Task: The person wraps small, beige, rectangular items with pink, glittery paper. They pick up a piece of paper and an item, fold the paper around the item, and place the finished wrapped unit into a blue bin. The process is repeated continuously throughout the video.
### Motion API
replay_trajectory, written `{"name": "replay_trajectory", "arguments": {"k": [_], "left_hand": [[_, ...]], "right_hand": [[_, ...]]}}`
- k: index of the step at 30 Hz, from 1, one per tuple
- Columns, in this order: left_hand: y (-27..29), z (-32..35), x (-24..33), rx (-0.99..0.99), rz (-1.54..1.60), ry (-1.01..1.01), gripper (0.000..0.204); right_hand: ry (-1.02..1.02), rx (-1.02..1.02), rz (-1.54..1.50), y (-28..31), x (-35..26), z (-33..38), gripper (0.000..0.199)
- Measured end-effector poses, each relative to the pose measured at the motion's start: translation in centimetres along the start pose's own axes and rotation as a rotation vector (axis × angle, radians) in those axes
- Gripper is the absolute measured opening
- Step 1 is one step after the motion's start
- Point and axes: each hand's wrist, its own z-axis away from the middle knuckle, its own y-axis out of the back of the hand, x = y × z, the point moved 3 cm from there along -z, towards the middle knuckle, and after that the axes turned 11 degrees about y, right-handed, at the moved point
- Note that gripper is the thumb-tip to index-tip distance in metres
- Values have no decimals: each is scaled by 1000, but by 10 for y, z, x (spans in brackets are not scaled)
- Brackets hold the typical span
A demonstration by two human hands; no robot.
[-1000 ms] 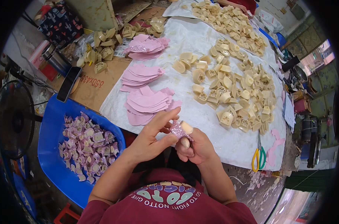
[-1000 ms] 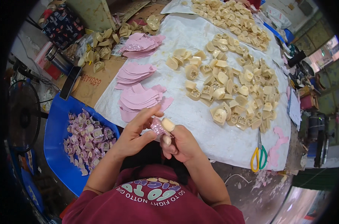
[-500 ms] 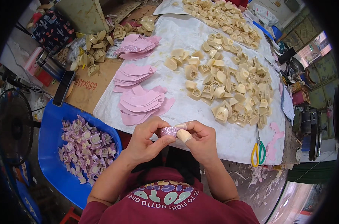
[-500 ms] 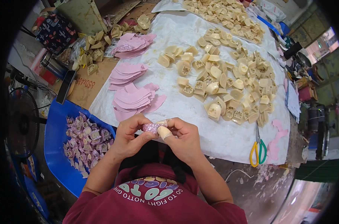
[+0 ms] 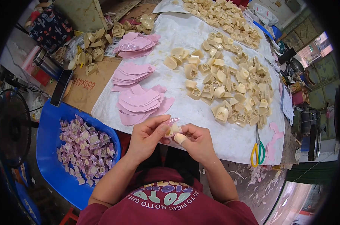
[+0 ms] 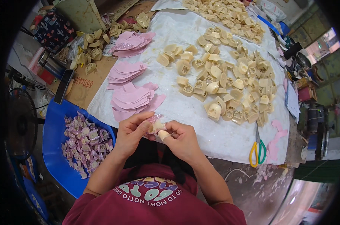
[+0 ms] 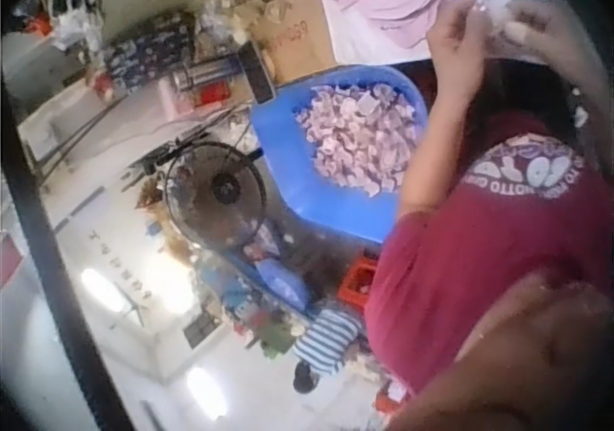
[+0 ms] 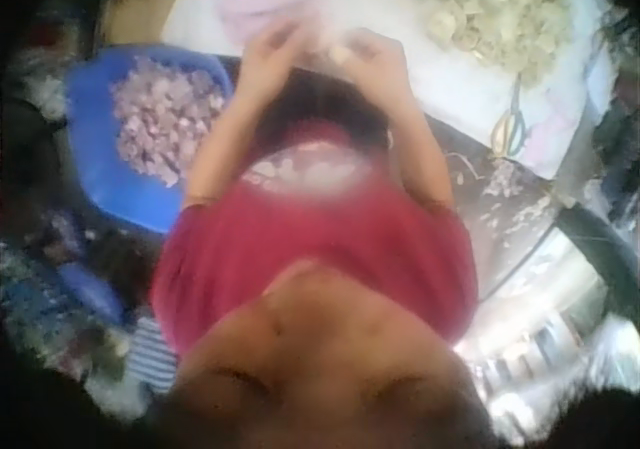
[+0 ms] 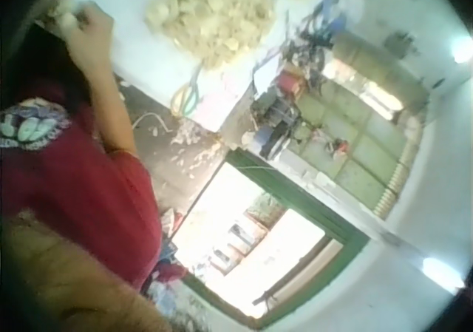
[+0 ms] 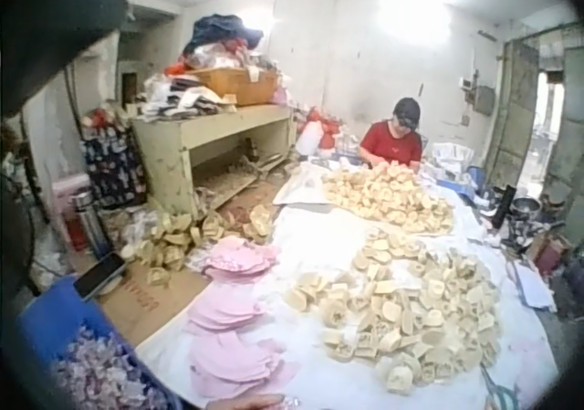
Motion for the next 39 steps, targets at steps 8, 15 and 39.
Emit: {"name": "replay_trajectory", "arguments": {"k": [8,15,39], "left_hand": [[17,18,1,38,-77,-12,28],[98,81,40,421,-592,-103,21],[80,-4,13,513,-982,-760,25]], "right_hand": [[-95,-135,197,-21,-6,-7,9],[444,-292,703,-66,-12,-39,18],[586,48,496,-31,26,-133,13]]}}
